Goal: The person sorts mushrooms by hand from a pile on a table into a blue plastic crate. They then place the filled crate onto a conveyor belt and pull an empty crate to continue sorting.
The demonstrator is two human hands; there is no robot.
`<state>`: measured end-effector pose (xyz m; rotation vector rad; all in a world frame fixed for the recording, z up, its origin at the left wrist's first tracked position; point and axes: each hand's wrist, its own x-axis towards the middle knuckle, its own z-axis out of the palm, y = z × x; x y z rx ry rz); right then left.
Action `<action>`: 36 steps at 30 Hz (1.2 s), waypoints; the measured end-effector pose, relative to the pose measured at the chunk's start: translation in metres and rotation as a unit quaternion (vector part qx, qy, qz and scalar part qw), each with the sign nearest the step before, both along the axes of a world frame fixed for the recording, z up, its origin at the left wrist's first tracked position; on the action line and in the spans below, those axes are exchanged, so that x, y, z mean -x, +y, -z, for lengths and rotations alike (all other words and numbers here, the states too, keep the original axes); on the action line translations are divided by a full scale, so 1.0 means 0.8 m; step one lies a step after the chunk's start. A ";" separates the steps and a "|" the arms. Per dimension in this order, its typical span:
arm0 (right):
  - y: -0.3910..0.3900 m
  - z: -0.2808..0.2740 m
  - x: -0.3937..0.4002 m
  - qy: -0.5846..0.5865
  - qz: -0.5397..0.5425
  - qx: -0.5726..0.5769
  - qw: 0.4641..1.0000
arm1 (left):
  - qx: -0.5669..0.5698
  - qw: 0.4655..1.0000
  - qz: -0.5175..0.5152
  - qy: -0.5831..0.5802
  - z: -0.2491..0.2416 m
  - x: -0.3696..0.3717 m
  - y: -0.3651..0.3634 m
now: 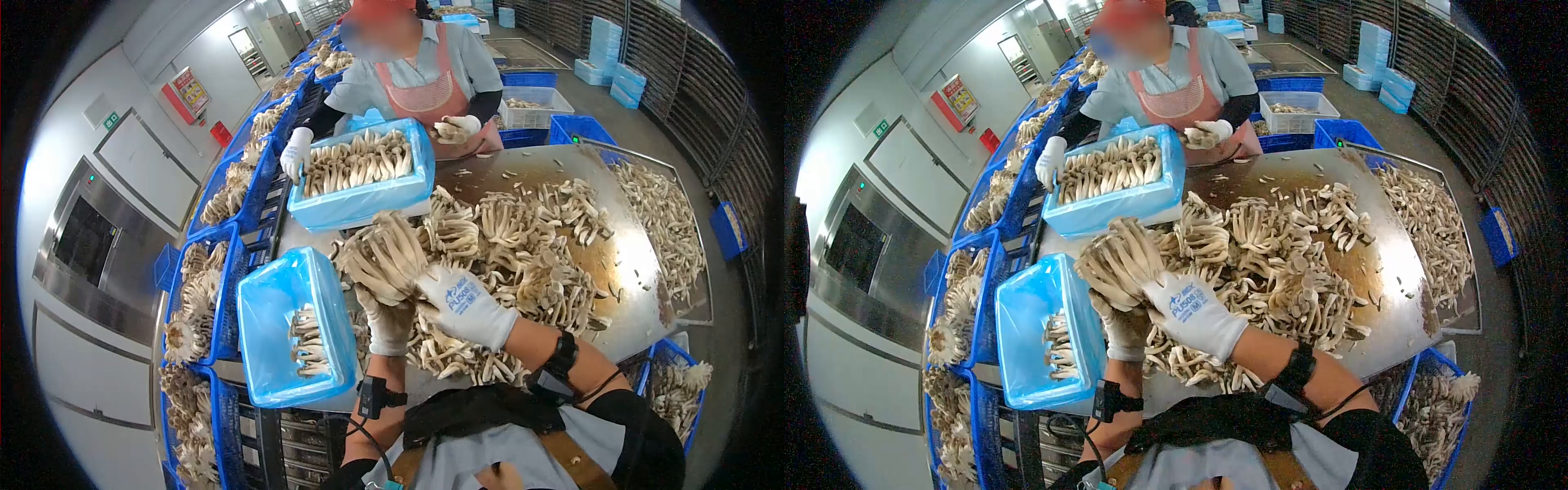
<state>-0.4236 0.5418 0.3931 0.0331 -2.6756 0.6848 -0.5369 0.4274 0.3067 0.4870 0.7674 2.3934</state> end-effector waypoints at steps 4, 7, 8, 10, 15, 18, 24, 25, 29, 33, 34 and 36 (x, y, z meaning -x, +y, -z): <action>-0.010 -0.014 0.016 0.088 -0.005 -0.098 0.991 | -0.019 1.000 0.013 0.003 -0.017 -0.004 0.000; -0.011 0.011 0.013 0.134 -0.020 -0.191 0.972 | -0.030 0.999 0.002 0.013 -0.020 -0.003 0.002; -0.010 0.019 0.011 0.125 -0.027 -0.181 0.975 | -0.030 0.999 0.000 0.015 -0.024 -0.004 -0.002; -0.002 0.021 0.001 0.088 -0.038 -0.164 0.982 | -0.043 0.999 0.017 -0.003 -0.035 -0.002 -0.013; -0.005 -0.029 0.007 0.254 -0.048 -0.045 0.965 | -0.051 0.999 0.013 0.011 -0.037 -0.003 -0.027; -0.014 -0.005 0.014 0.139 -0.047 -0.100 0.984 | -0.039 0.999 -0.025 -0.005 -0.035 -0.005 -0.026; -0.014 0.033 -0.001 0.128 -0.099 -0.104 0.981 | 0.169 0.961 -0.132 0.173 -0.016 0.011 -0.049; -0.010 0.034 -0.004 0.131 -0.092 -0.008 0.987 | 0.051 0.987 -0.086 0.122 -0.009 0.008 -0.053; -0.017 -0.013 0.005 0.200 -0.065 0.067 0.975 | -0.071 0.996 -0.045 0.017 -0.018 -0.003 -0.058; -0.054 -0.005 0.004 0.141 -0.034 0.011 0.989 | -0.074 0.994 -0.080 0.013 -0.004 -0.005 -0.066; -0.057 -0.002 0.002 0.123 -0.032 -0.010 0.992 | -0.091 0.994 -0.058 0.014 -0.002 -0.007 -0.069; -0.058 0.016 0.003 0.108 -0.066 -0.061 0.990 | -0.108 0.992 -0.052 -0.028 -0.001 -0.004 -0.077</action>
